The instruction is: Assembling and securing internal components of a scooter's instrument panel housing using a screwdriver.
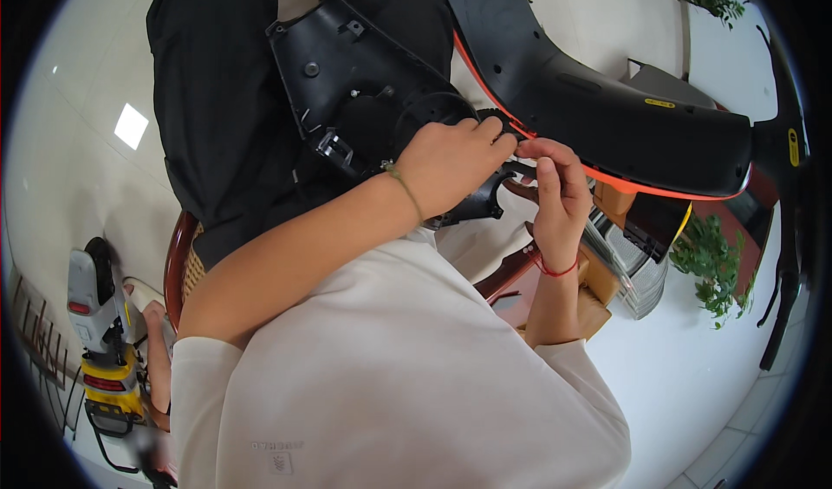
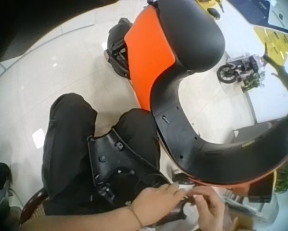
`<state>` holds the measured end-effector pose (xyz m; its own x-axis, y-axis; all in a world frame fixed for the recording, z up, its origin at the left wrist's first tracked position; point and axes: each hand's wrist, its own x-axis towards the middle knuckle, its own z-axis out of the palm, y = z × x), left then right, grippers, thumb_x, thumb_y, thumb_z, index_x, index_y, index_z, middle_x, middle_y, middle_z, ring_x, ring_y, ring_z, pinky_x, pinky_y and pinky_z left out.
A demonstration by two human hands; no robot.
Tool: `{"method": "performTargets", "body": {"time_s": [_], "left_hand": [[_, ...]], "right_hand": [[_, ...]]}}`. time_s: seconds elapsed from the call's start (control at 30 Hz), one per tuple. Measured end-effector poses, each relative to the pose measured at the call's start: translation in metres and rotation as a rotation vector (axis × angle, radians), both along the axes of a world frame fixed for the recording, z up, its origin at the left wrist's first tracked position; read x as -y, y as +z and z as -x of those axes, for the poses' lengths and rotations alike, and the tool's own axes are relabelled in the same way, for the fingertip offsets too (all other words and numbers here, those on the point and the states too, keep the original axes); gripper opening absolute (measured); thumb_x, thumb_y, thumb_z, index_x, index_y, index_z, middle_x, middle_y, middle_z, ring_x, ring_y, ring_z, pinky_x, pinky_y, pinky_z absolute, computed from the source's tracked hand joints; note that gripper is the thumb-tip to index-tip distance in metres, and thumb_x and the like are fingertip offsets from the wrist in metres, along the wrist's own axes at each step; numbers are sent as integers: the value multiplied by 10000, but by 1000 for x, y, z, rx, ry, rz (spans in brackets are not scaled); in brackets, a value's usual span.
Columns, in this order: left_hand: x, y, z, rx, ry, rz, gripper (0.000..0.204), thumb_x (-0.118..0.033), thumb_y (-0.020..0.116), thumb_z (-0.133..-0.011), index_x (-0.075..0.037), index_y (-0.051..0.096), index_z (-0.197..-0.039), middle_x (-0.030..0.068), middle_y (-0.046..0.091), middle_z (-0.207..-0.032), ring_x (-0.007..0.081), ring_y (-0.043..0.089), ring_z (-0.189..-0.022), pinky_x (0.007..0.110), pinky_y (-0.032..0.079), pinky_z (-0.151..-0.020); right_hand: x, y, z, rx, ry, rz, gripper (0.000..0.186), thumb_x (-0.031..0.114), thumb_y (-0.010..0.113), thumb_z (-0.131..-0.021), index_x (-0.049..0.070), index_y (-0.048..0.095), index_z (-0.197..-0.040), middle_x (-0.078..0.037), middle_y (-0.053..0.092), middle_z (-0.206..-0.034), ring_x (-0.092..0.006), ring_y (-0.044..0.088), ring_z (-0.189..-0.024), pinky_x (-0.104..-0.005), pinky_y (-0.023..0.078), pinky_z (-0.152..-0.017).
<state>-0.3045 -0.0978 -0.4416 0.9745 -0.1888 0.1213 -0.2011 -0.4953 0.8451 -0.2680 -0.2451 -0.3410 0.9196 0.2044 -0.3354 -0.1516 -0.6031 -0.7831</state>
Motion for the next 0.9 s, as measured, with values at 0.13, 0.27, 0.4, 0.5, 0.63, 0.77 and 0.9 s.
{"method": "performTargets", "body": {"time_s": [0.13, 0.27, 0.4, 0.5, 0.63, 0.77, 0.9], "left_hand": [[-6, -5, 8, 30, -60, 42, 238, -147, 647, -819, -88, 597, -1044, 2, 593, -878, 177, 664, -831, 320, 547, -602], [-6, -2, 4, 72, -82, -22, 209, -157, 649, -817, -96, 580, -1004, 7, 583, -859, 173, 661, -813, 314, 541, -586], [6, -4, -6, 151, 37, -129, 154, -155, 654, -795, -96, 574, -912, 17, 603, -838, 161, 675, -777, 286, 551, -568], [9, -5, -9, 89, 53, -124, 269, -212, 718, -788, -99, 534, -949, 19, 545, -816, 174, 654, -796, 314, 537, -558], [-10, 13, -1, -31, -12, -98, 352, -218, 747, -784, -88, 552, -1046, 39, 606, -906, 187, 668, -826, 320, 551, -594], [-76, 40, 20, -143, 232, 63, 375, -132, 715, -861, -84, 598, -1214, 52, 676, -1149, 196, 693, -793, 290, 538, -637], [-135, 38, 33, -328, 467, 189, 169, -53, 610, -961, -42, 645, -1126, 3, 712, -950, 10, 425, -630, 191, 340, -552]], "right_hand": [[2, -2, -1, 54, 95, 83, 132, 18, 605, -948, 2, 664, -1065, -77, 642, -1124, -121, 619, -969, -241, 499, -796], [0, -2, -2, 83, 147, 114, 193, -14, 618, -930, 16, 646, -1119, -84, 631, -1125, -131, 621, -972, -245, 505, -807], [-4, -5, 1, 91, 44, -5, 263, -32, 612, -932, 8, 602, -1192, -87, 621, -1130, -141, 628, -985, -256, 516, -832], [-2, -3, 1, 12, 8, -32, 263, -34, 598, -944, -6, 589, -1206, -88, 629, -1118, -141, 632, -1005, -263, 517, -853], [6, -3, 0, -47, 3, 12, 245, -28, 574, -965, -18, 588, -1209, -97, 655, -1087, -135, 638, -1011, -262, 507, -871], [4, -2, -3, -6, 54, -24, 244, -27, 560, -972, -21, 587, -1215, -96, 666, -1080, -133, 643, -994, -258, 505, -863], [6, -3, -5, -28, 60, -91, 288, -70, 519, -962, -19, 572, -1240, -95, 661, -1089, -144, 635, -1031, -271, 503, -869]]}}
